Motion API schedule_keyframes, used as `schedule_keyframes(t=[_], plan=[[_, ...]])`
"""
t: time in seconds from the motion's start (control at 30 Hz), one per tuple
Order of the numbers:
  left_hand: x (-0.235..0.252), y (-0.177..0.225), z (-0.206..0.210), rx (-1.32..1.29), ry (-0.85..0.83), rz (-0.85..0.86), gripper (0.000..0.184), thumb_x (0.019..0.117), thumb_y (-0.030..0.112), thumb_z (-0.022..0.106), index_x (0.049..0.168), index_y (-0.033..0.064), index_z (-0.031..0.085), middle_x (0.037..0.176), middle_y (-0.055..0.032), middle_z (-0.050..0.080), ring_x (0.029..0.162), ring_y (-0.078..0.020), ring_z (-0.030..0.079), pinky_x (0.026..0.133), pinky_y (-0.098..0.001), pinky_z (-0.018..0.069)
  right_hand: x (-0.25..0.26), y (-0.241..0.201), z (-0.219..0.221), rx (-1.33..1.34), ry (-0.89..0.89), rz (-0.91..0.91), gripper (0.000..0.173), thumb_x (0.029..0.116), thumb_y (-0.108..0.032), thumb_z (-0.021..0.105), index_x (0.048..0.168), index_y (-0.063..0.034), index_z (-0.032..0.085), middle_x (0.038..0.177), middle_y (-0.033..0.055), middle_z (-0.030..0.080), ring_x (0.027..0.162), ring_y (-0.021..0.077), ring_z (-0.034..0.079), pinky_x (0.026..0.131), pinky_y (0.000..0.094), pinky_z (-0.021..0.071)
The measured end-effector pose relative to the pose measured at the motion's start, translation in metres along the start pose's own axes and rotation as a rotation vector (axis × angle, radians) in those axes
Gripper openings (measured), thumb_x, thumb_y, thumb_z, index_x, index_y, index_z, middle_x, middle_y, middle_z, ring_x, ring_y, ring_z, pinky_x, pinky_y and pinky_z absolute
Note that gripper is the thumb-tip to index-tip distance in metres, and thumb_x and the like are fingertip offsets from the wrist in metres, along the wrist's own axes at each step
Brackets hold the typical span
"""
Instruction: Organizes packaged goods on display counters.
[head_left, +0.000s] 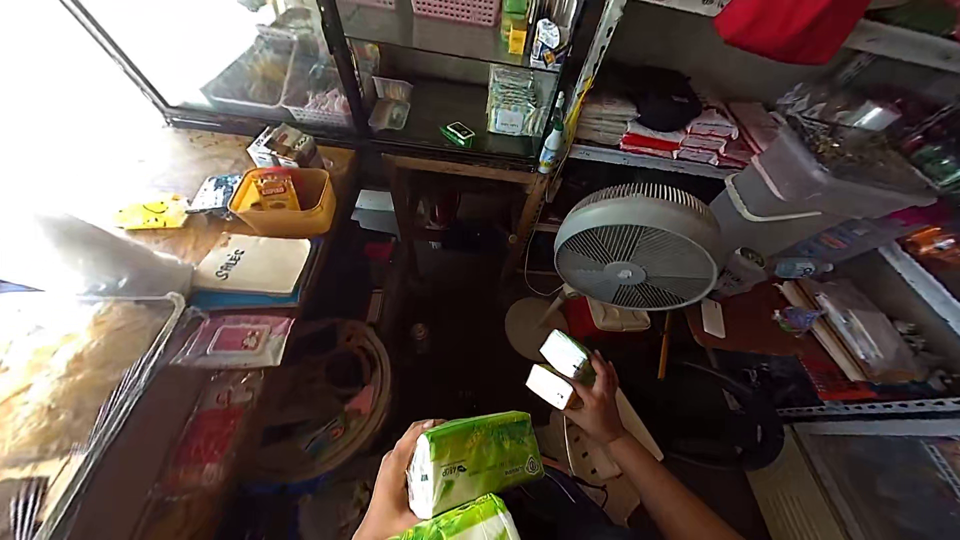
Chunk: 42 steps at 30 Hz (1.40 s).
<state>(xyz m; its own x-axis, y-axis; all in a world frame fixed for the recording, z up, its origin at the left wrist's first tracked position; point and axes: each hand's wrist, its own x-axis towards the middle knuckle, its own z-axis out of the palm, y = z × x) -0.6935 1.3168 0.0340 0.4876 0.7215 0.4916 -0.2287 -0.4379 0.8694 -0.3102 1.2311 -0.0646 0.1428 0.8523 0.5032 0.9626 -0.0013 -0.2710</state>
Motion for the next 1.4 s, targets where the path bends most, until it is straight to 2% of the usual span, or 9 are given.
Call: schedule_keyframes(t=[0.23, 0.37, 0.47, 0.67, 0.83, 1.03, 1.13, 1.27, 1.4], plan=[[0.131, -0.061, -0.021, -0.045, -0.088, -0.016, 0.078, 0.0820, 0.046, 0.082, 0.149, 0.0283, 0.046, 0.132, 0.0067, 0.065, 0.114, -0.0026, 0.064, 0.097, -0.0239, 0.0556, 0.214, -0.012, 0.078, 0.272, 0.021, 0.152, 0.067, 0.0665, -0.052, 0.089, 0.116, -0.0085, 0.077, 0.145, 0.0400, 0.044, 0.135, 0.0534, 0.046, 0.111, 0.0595, 0.0426], [0.176, -0.089, -0.032, -0.073, -0.111, -0.039, 0.081, 0.0822, 0.046, 0.082, 0.151, 0.0258, 0.045, 0.131, 0.0053, 0.066, 0.113, -0.0020, 0.065, 0.098, -0.0235, 0.0554, 0.317, -0.020, 0.094, 0.701, 0.020, 0.357, 0.076, 0.0693, -0.031, 0.093, 0.128, 0.0066, 0.063, 0.153, 0.0289, 0.038, 0.138, 0.0363, 0.047, 0.108, 0.0493, 0.0495], [0.208, -0.110, -0.047, -0.079, -0.112, -0.038, 0.079, 0.0848, 0.046, 0.080, 0.151, 0.0222, 0.044, 0.130, 0.0051, 0.066, 0.114, 0.0006, 0.063, 0.099, -0.0216, 0.0536, 0.375, -0.018, 0.105, 1.249, -0.042, 0.654, 0.074, 0.0794, -0.041, 0.084, 0.137, -0.0063, 0.052, 0.124, 0.0082, 0.067, 0.108, 0.0175, 0.068, 0.090, 0.0413, 0.0598], [0.280, -0.148, -0.100, -0.062, -0.171, 0.061, 0.081, 0.0845, 0.047, 0.080, 0.152, 0.0209, 0.043, 0.132, 0.0043, 0.065, 0.116, 0.0013, 0.062, 0.100, -0.0207, 0.0526, 0.435, -0.017, 0.124, 1.812, -0.040, 0.893, 0.046, 0.0955, -0.054, 0.061, 0.124, -0.0188, 0.060, 0.109, 0.0038, 0.072, 0.098, 0.0170, 0.072, 0.081, 0.0385, 0.0625], [0.318, -0.176, -0.134, -0.033, -0.193, 0.070, 0.085, 0.0807, 0.051, 0.081, 0.151, 0.0210, 0.044, 0.133, 0.0010, 0.064, 0.116, -0.0014, 0.062, 0.100, -0.0225, 0.0529, 0.475, -0.009, 0.158, 1.898, -0.066, 0.873, 0.056, 0.0960, -0.068, 0.050, 0.128, -0.0237, 0.063, 0.116, 0.0020, 0.072, 0.106, 0.0166, 0.070, 0.088, 0.0407, 0.0607], [0.359, -0.198, -0.162, 0.068, -0.051, 0.012, 0.083, 0.0818, 0.049, 0.080, 0.152, 0.0287, 0.042, 0.133, 0.0082, 0.064, 0.115, 0.0019, 0.062, 0.098, -0.0201, 0.0531, 0.588, -0.005, 0.231, 1.900, 0.022, 1.030, 0.058, 0.0992, -0.060, 0.046, 0.138, -0.0182, 0.052, 0.125, 0.0101, 0.066, 0.112, 0.0256, 0.066, 0.092, 0.0512, 0.0569], [0.385, -0.221, -0.173, 0.141, 0.036, -0.003, 0.084, 0.0809, 0.052, 0.080, 0.152, 0.0314, 0.041, 0.135, 0.0092, 0.062, 0.118, 0.0001, 0.061, 0.099, -0.0218, 0.0529, 0.672, -0.006, 0.271, 1.725, 0.065, 0.956, 0.050, 0.1031, -0.046, 0.053, 0.142, -0.0157, 0.048, 0.126, 0.0110, 0.065, 0.112, 0.0240, 0.066, 0.092, 0.0461, 0.0575], [0.432, -0.233, -0.174, 0.131, 0.236, -0.060, 0.070, 0.0865, 0.045, 0.077, 0.148, 0.0314, 0.047, 0.135, 0.0103, 0.063, 0.121, -0.0015, 0.060, 0.102, -0.0232, 0.0513, 0.791, 0.018, 0.316, 1.176, 0.047, 0.615, 0.056, 0.0921, -0.031, 0.075, 0.135, 0.0002, 0.056, 0.119, 0.0197, 0.067, 0.107, 0.0264, 0.068, 0.092, 0.0453, 0.0594], [0.492, -0.236, -0.164, -0.168, 0.435, -0.163, 0.034, 0.1008, 0.028, 0.063, 0.135, 0.0313, 0.062, 0.125, 0.0166, 0.069, 0.112, 0.0050, 0.064, 0.095, -0.0157, 0.0531, 0.899, 0.059, 0.333, 0.356, -0.141, 0.230, 0.073, 0.0732, -0.040, 0.090, 0.132, -0.0039, 0.067, 0.151, 0.0254, 0.046, 0.139, 0.0381, 0.046, 0.112, 0.0524, 0.0442]])
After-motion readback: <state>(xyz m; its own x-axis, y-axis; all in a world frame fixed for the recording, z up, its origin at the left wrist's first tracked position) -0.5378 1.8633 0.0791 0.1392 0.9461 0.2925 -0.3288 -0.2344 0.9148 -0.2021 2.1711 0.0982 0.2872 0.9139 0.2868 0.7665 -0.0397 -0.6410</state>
